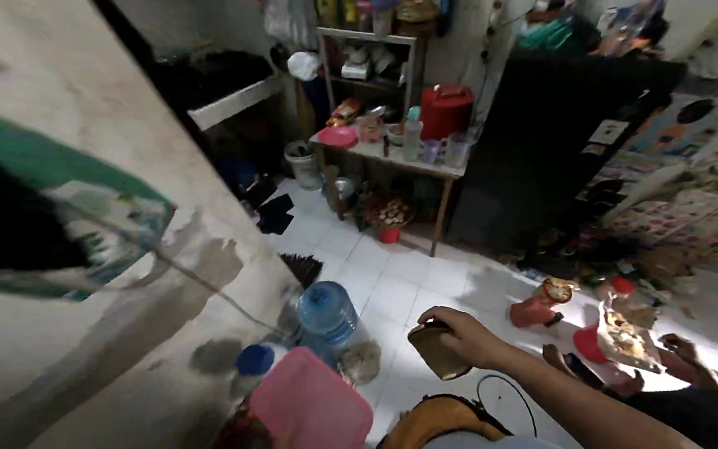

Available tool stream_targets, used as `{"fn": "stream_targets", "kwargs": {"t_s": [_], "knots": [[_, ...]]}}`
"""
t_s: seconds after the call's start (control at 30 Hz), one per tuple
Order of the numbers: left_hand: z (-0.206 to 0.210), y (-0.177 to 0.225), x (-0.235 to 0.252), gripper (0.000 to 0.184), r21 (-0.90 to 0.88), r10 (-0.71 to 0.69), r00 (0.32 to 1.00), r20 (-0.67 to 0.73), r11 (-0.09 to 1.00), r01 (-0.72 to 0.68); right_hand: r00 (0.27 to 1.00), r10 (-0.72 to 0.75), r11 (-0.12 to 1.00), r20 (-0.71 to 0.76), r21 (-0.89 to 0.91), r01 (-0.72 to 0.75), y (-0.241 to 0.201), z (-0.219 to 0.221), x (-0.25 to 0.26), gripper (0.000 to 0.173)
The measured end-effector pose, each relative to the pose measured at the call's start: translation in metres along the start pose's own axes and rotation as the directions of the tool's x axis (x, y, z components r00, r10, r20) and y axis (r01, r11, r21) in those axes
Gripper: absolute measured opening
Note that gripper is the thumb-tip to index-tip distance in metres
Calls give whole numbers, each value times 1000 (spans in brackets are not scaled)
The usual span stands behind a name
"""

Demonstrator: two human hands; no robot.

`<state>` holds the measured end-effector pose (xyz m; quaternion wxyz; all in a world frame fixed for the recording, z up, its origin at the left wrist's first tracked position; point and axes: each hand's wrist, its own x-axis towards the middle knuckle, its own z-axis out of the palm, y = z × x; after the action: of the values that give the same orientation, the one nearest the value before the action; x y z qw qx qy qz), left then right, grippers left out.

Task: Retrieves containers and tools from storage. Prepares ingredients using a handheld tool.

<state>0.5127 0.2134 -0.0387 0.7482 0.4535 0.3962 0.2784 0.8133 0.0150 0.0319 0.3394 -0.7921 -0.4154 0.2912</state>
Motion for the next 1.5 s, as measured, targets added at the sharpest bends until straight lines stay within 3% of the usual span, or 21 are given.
{"fn": "stream_targets", "kwargs": {"t_s": [0.1, 0.23, 0.43, 0.57, 0.67, 0.8, 0.87, 0.97, 1.07, 1.2, 1.33, 1.5], "knots": [[76, 11, 58, 33, 20, -113, 986, 125, 994, 111, 997, -5, 1000, -71, 12, 6, 18, -39, 12, 40], [161, 22, 136, 37, 161, -220, 964, 151, 967, 196, 965, -72, 997, -253, -35, 65, 50, -70, 43, 29], [280, 10, 284, 46, 220, -334, 915, 226, 933, 286, 847, 122, 990, -517, 5, -140, 133, -130, 111, 31], [371, 11, 373, 62, 213, -447, 866, 225, 889, 405, 718, 277, 948, -639, 58, -314, 185, -202, 139, 34], [431, 18, 434, 74, 197, -451, 872, 191, 888, 416, 579, 333, 909, -745, 89, -408, 214, -256, 151, 33], [488, 33, 503, 72, 176, -399, 905, 148, 911, 373, 456, 401, 879, -794, 193, -437, 250, -318, 188, 32], [504, 33, 532, 70, 160, -384, 913, 138, 919, 362, 476, 428, 870, -769, 207, -448, 268, -344, 225, 33], [525, 31, 571, 67, 91, -385, 918, 95, 922, 377, 632, 384, 906, -673, 144, -398, 281, -388, 308, 33], [531, 31, 606, 67, 57, -404, 913, 50, 914, 401, 807, 234, 968, -542, 53, -245, 267, -413, 400, 31], [532, 45, 670, 66, 23, -389, 921, -38, 921, 390, 911, 82, 996, -405, 15, -83, 234, -422, 521, 30], [519, 65, 759, 64, -10, -345, 936, -68, 939, 345, 965, 163, 984, -204, 105, -144, 228, -414, 654, 30], [484, 103, 884, 65, 30, -326, 944, -59, 944, 328, 887, 461, 785, -20, 475, -398, 239, -369, 852, 55]]}}
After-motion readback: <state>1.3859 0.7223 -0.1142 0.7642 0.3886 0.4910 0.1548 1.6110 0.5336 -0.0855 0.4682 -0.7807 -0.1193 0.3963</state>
